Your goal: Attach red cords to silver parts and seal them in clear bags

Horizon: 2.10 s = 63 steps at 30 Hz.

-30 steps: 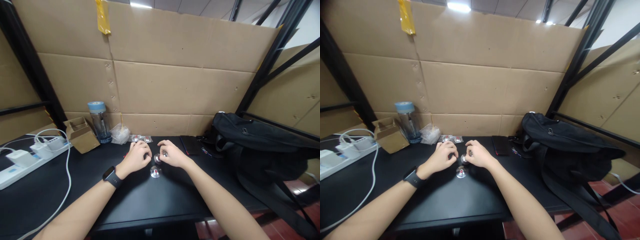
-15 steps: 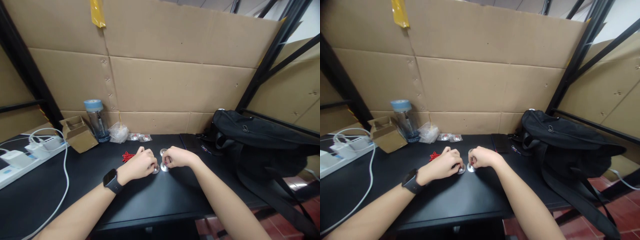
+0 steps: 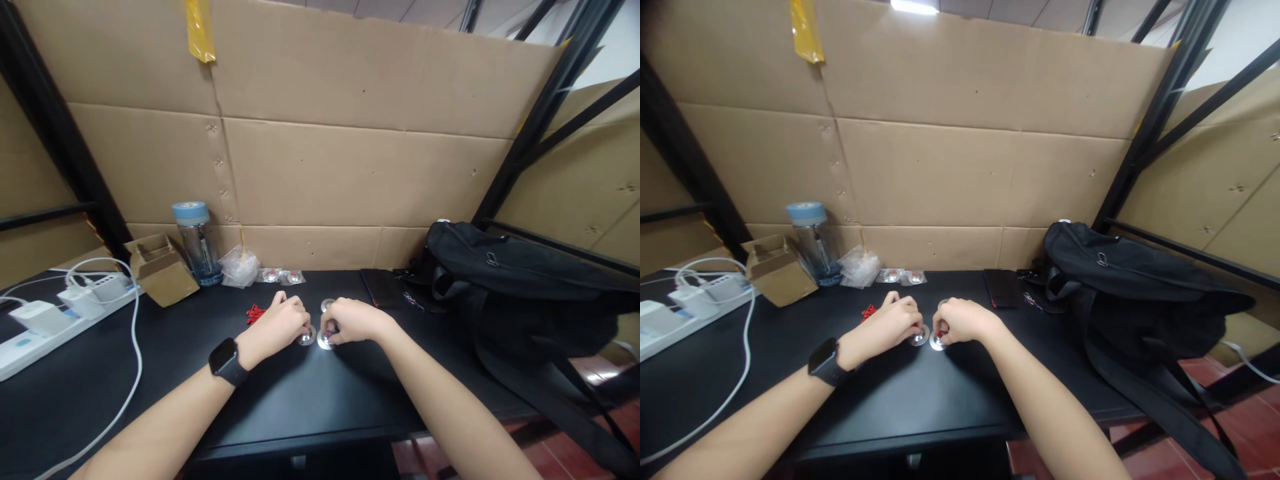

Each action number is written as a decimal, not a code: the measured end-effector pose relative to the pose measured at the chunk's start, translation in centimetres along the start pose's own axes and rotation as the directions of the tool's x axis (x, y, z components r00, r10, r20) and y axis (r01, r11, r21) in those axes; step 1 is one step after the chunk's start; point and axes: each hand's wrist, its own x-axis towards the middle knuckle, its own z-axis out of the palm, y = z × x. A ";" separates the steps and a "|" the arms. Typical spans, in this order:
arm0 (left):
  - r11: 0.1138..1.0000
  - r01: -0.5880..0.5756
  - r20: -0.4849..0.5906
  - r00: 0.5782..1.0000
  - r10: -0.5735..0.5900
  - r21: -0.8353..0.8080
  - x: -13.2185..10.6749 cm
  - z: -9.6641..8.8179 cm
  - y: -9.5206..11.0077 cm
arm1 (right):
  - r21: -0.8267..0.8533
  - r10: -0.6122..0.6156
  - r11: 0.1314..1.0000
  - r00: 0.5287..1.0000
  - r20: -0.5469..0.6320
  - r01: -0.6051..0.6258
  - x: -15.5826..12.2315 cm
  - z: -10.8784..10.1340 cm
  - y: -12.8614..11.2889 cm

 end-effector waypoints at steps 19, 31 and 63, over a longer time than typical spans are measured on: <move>0.876 0.280 -0.179 0.911 -0.372 -0.392 0.3 -0.7 -3.5 | 0.295 0.130 0.954 0.822 -0.554 0.048 1.0 -0.5 -1.2; 0.672 0.191 -0.176 0.882 -0.437 -0.715 1.0 1.0 -3.0 | 0.602 0.244 0.777 0.792 -0.560 0.187 2.7 2.3 -1.6; 0.492 0.250 -0.009 0.885 -0.466 -0.834 1.2 2.2 -5.2 | 0.990 0.502 0.000 0.857 -0.120 0.139 3.5 3.2 -1.3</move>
